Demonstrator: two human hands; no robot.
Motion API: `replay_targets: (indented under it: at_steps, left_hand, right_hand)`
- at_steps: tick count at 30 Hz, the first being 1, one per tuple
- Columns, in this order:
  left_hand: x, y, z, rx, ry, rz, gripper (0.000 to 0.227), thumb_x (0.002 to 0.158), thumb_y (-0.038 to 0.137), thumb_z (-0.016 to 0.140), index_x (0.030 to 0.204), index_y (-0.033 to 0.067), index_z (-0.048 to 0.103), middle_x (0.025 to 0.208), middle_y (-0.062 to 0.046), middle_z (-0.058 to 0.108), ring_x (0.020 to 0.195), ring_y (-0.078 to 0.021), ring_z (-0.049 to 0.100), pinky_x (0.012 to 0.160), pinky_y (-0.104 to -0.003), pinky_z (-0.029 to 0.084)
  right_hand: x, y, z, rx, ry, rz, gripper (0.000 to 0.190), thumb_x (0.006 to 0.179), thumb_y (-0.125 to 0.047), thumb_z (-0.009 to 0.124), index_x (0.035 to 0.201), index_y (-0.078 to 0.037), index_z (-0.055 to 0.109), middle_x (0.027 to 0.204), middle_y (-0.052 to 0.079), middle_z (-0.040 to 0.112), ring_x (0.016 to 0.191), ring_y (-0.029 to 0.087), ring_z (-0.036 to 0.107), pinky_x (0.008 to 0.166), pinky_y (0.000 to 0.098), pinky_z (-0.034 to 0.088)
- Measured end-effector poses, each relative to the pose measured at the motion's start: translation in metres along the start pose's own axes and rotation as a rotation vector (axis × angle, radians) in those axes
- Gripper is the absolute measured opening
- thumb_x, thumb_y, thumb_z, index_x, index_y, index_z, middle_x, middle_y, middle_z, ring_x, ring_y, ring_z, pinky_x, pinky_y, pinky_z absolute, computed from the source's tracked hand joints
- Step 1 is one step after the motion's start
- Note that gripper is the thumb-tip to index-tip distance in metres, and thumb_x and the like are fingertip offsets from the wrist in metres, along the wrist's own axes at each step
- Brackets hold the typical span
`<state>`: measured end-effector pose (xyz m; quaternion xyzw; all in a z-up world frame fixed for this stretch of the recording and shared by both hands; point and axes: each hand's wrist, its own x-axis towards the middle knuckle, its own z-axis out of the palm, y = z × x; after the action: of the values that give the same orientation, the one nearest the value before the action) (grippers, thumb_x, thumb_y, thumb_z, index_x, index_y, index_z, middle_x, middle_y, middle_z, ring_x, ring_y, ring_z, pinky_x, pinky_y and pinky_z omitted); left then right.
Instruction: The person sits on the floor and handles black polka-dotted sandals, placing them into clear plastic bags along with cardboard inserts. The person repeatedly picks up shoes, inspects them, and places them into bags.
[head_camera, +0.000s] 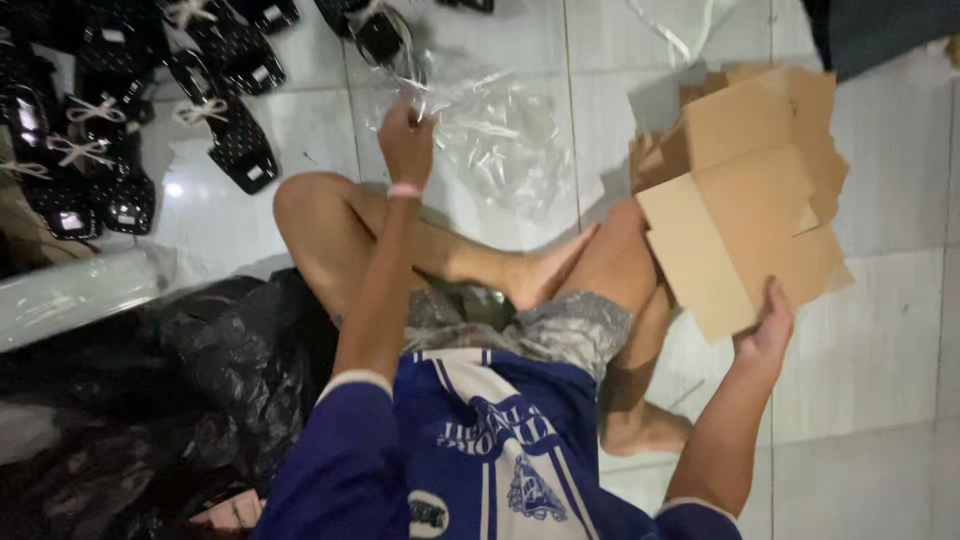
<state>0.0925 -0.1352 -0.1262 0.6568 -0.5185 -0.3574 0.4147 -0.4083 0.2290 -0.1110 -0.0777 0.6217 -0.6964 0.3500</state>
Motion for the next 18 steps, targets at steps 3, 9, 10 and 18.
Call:
replay_targets:
  at_steps: [3, 9, 10, 18]
  left_hand:
    - [-0.051, 0.006, -0.017, 0.116, 0.307, 0.443, 0.015, 0.096, 0.006, 0.078, 0.11, 0.0081, 0.071, 0.102, -0.01, 0.069, 0.094, -0.025, 0.067, 0.083, -0.036, 0.057]
    - [-0.174, 0.01, -0.009, 0.228, 0.201, 1.074, 0.021, 0.088, 0.022, 0.084, 0.106, 0.0231, 0.073, 0.132, -0.007, 0.054, 0.127, -0.027, 0.05, 0.109, -0.055, 0.038]
    - [-0.183, 0.007, -0.008, 0.23, 0.141, 1.133, 0.024, 0.088, 0.025, 0.085, 0.11, 0.0274, 0.075, 0.135, -0.004, 0.055, 0.131, -0.024, 0.048, 0.11, -0.053, 0.035]
    - [-0.163, 0.057, -0.098, -0.029, -0.096, 0.746, 0.084, 0.081, 0.064, 0.081, 0.143, 0.0157, 0.053, 0.152, -0.016, 0.035, 0.144, -0.0381, 0.035, 0.122, -0.053, 0.032]
  right_hand:
    - [0.015, 0.003, 0.041, -0.451, 0.368, -0.364, 0.076, 0.09, -0.02, 0.078, 0.149, -0.004, 0.033, 0.147, 0.014, 0.043, 0.128, 0.029, 0.055, 0.098, 0.0395, 0.056]
    - [-0.016, 0.001, 0.216, -0.394, -0.619, -0.572, 0.076, 0.099, -0.037, 0.068, 0.159, -0.009, 0.032, 0.153, 0.011, 0.047, 0.138, 0.023, 0.052, 0.111, 0.0377, 0.049]
    - [-0.02, 0.007, 0.251, -0.376, -0.894, -0.508, 0.091, 0.093, -0.043, 0.073, 0.164, -0.01, 0.026, 0.157, 0.013, 0.042, 0.141, 0.022, 0.047, 0.111, 0.0367, 0.045]
    - [-0.036, 0.022, 0.351, -0.617, -1.211, -0.168, 0.024, 0.1, -0.018, 0.073, 0.114, 0.001, 0.068, 0.118, 0.009, 0.072, 0.103, 0.014, 0.064, 0.094, 0.0301, 0.051]
